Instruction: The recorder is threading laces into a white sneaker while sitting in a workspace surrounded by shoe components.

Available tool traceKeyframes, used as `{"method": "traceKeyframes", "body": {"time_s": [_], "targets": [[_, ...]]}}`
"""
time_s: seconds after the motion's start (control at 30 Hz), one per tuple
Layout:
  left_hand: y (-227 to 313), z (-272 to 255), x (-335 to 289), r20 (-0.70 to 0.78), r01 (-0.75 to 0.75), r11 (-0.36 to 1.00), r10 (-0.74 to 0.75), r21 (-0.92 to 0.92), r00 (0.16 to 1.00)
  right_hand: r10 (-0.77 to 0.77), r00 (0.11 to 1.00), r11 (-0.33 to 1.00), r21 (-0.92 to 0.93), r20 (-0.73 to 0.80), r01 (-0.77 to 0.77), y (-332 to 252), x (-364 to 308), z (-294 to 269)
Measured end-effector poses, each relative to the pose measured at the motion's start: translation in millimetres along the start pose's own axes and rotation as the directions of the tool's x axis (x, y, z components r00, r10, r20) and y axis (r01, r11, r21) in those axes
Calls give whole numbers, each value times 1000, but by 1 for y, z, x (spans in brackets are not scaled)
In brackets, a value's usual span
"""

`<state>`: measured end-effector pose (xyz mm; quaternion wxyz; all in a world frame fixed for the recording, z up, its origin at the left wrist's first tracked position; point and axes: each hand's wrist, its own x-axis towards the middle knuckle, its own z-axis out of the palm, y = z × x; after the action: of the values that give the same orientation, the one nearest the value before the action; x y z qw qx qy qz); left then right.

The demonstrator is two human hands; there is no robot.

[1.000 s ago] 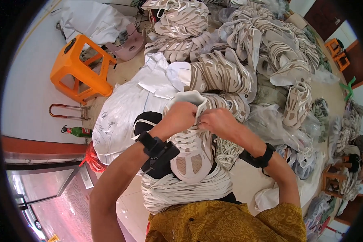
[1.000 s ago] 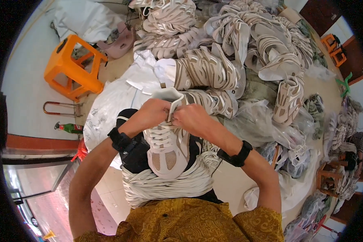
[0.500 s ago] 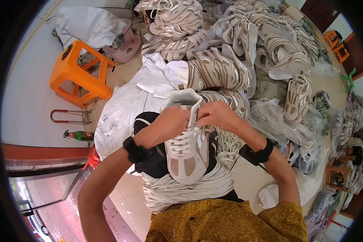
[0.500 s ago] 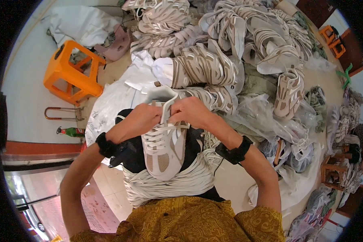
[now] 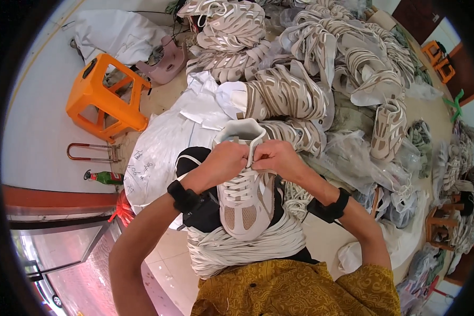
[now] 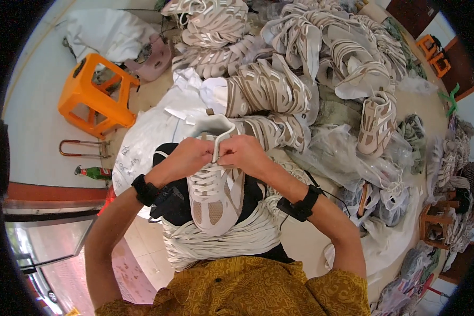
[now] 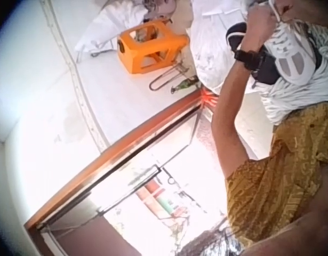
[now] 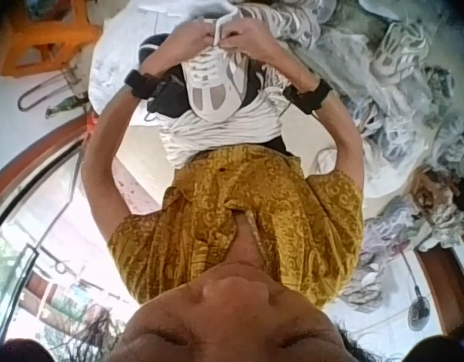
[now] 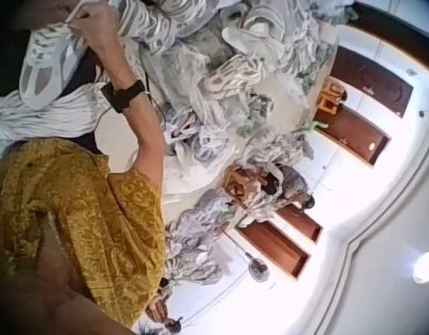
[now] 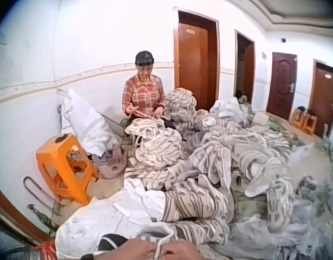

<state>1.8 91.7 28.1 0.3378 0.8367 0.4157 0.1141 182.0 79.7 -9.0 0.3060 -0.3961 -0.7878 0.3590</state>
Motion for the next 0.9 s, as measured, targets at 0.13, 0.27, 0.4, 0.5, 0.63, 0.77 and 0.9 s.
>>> {"method": "traceKeyframes", "body": {"time_s": [0.13, 0.27, 0.4, 0.5, 0.63, 0.77, 0.9], "targets": [[5, -31, -18, 120, 240, 971, -238, -5, 964, 300, 940, 719, 608, 166, -337, 18, -5, -4], [46, -95, -73, 86, 288, 542, -367, -790, 926, 379, 909, 577, 724, 172, -377, 13, -3, -9], [89, -92, -102, -198, -120, 338, -205, -933, 959, 409, 893, 632, 648, 187, -425, 2, -4, -21], [104, -89, -78, 41, 186, 285, -447, -940, 894, -237, 946, 945, 173, -222, 278, -59, -1, -25], [108, -79, -68, -53, 57, 414, -251, -908, 967, -472, 847, 881, -171, -244, 442, -109, 16, -6], [80, -95, -70, -346, -271, 321, -208, -908, 915, -381, 906, 911, 95, -183, 402, -105, 8, -16], [26, -105, -91, -466, -555, -104, -427, -826, 775, -19, 962, 827, 537, -272, 168, -83, -29, -58]]}}
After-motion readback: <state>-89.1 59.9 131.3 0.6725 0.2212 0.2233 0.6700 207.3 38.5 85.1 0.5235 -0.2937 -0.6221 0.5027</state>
